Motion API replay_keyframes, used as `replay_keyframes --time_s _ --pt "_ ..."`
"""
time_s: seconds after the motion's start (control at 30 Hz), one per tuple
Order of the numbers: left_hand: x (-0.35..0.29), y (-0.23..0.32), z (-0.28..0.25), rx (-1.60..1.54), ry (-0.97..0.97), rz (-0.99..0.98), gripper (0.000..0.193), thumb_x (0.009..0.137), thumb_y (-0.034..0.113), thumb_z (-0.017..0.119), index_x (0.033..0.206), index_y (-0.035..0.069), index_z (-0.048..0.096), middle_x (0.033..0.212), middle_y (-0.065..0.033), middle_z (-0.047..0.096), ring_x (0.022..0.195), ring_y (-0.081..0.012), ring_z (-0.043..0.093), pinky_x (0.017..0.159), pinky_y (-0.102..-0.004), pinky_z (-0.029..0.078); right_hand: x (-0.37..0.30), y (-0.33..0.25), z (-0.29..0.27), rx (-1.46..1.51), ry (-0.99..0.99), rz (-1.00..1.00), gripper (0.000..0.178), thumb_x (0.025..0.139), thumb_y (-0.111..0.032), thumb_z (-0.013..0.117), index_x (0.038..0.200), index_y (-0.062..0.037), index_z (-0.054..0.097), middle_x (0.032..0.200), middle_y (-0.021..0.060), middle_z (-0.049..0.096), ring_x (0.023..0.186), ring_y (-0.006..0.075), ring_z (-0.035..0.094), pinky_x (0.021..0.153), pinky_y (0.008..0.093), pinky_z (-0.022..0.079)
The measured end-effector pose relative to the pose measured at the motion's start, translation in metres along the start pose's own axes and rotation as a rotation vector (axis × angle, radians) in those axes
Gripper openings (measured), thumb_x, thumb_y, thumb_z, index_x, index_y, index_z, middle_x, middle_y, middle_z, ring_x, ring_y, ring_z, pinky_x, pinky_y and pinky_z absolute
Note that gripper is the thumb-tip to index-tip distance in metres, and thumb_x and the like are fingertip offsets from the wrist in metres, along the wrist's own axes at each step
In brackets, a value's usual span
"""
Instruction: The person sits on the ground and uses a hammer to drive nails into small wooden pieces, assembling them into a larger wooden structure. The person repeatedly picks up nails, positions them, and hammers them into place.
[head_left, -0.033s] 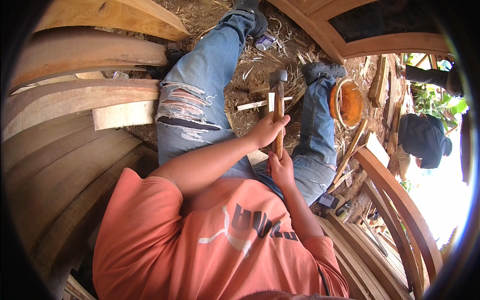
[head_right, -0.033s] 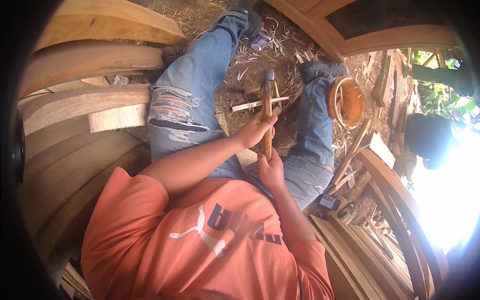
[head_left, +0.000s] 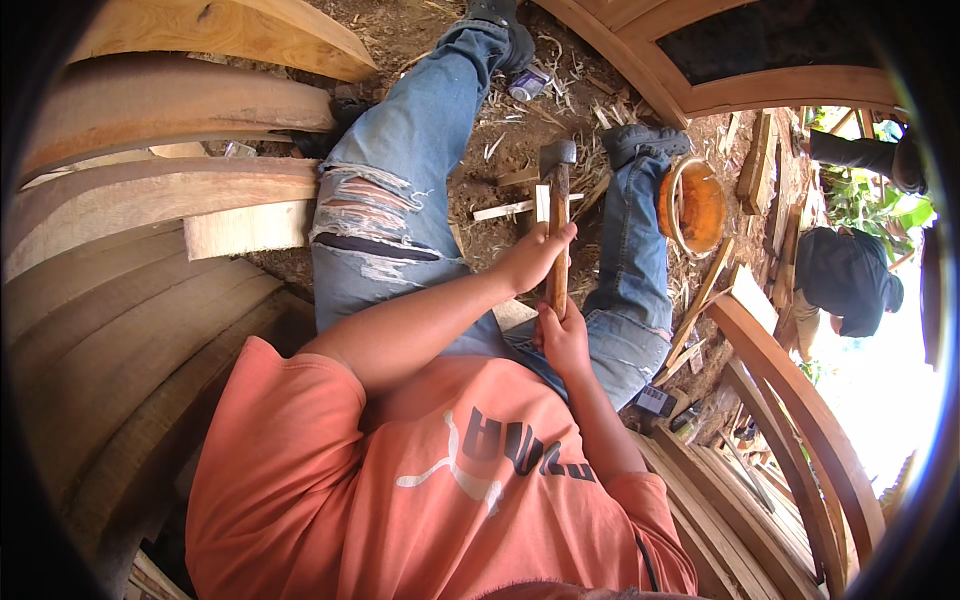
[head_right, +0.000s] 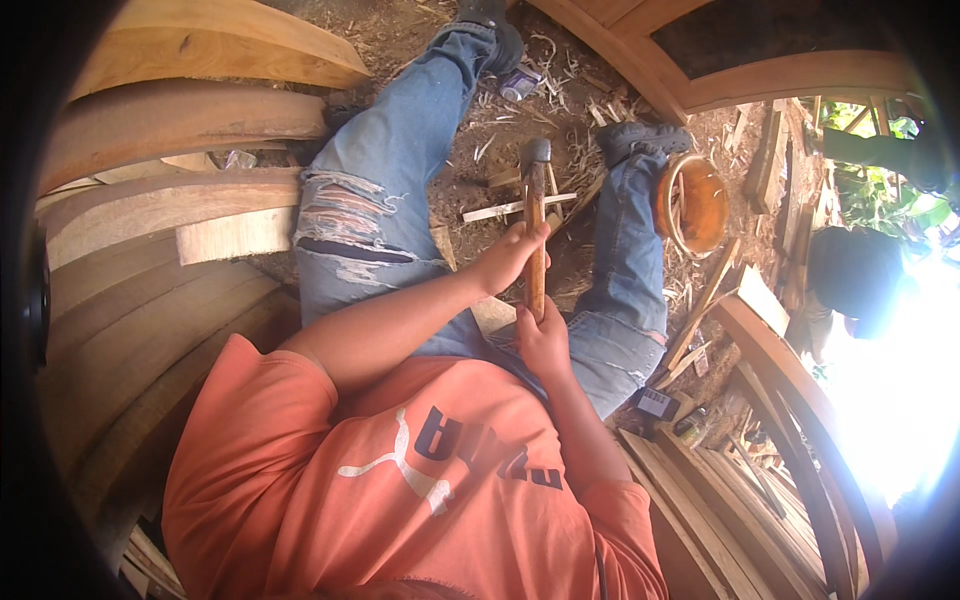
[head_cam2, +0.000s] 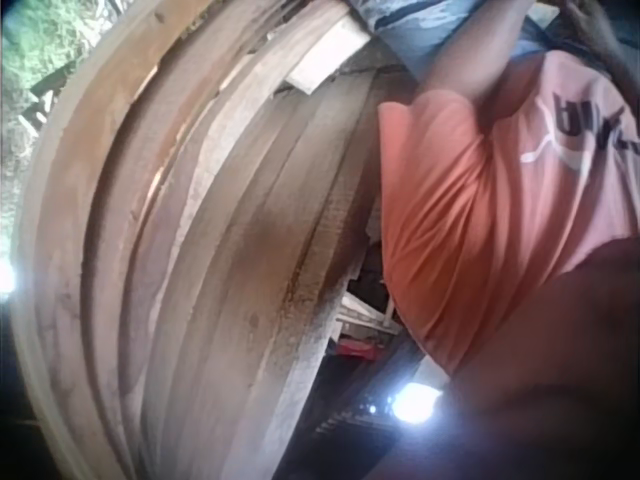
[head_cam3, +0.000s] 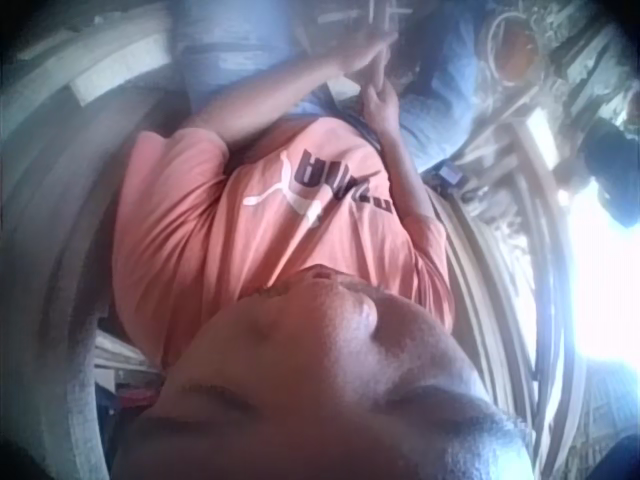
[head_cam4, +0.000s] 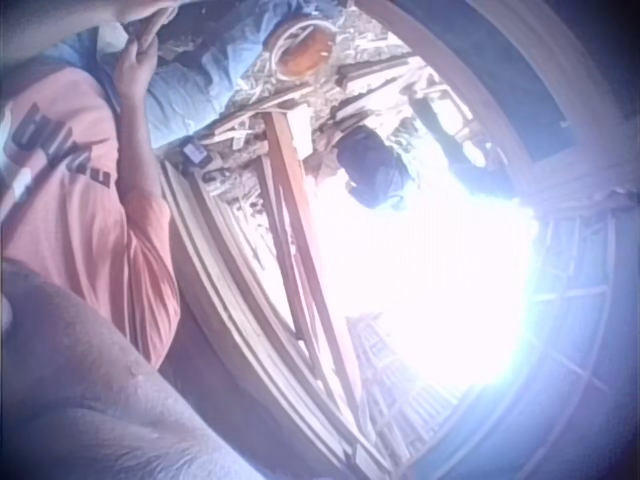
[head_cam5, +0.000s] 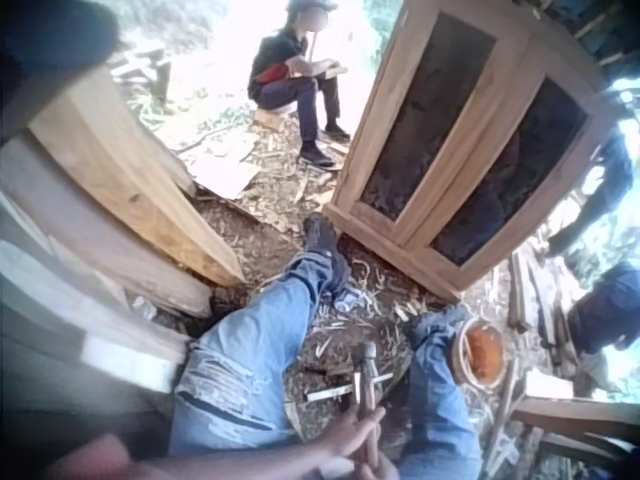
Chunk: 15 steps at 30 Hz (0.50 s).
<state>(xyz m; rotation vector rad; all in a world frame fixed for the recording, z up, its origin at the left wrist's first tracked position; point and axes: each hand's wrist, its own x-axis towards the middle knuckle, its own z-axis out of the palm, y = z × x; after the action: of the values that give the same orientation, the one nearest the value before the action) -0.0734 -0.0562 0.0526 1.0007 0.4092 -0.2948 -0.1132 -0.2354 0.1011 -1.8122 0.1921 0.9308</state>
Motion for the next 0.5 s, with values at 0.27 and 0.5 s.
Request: replay_keyframes --time_s 0.27,0.5 --pt "0.043 0.032 -0.040 0.928 0.520 0.353 0.041 0.097 0.012 0.073 0.137 0.004 0.065 0.127 -0.0239 0.071 0.120 -0.0446 0.070 0.102 -0.0529 0.057 -0.002 0.006 -0.017 0.038 -0.023 -0.022 0.015 0.115 -0.019 0.059 0.113 -0.0043 0.057 0.072 0.0017 0.055 0.056 0.0117 0.053 0.046 0.0290 0.043" --pt "0.055 0.044 -0.055 1.143 0.392 0.287 0.028 0.103 0.020 0.072 0.129 0.011 0.074 0.116 -0.0211 0.076 0.108 -0.0443 0.074 0.092 -0.0557 0.059 -0.006 0.009 -0.019 0.065 -0.060 -0.025 0.016 0.113 -0.020 0.059 0.116 -0.0045 0.056 0.072 0.0021 0.055 0.056 0.0120 0.053 0.047 0.0288 0.043"
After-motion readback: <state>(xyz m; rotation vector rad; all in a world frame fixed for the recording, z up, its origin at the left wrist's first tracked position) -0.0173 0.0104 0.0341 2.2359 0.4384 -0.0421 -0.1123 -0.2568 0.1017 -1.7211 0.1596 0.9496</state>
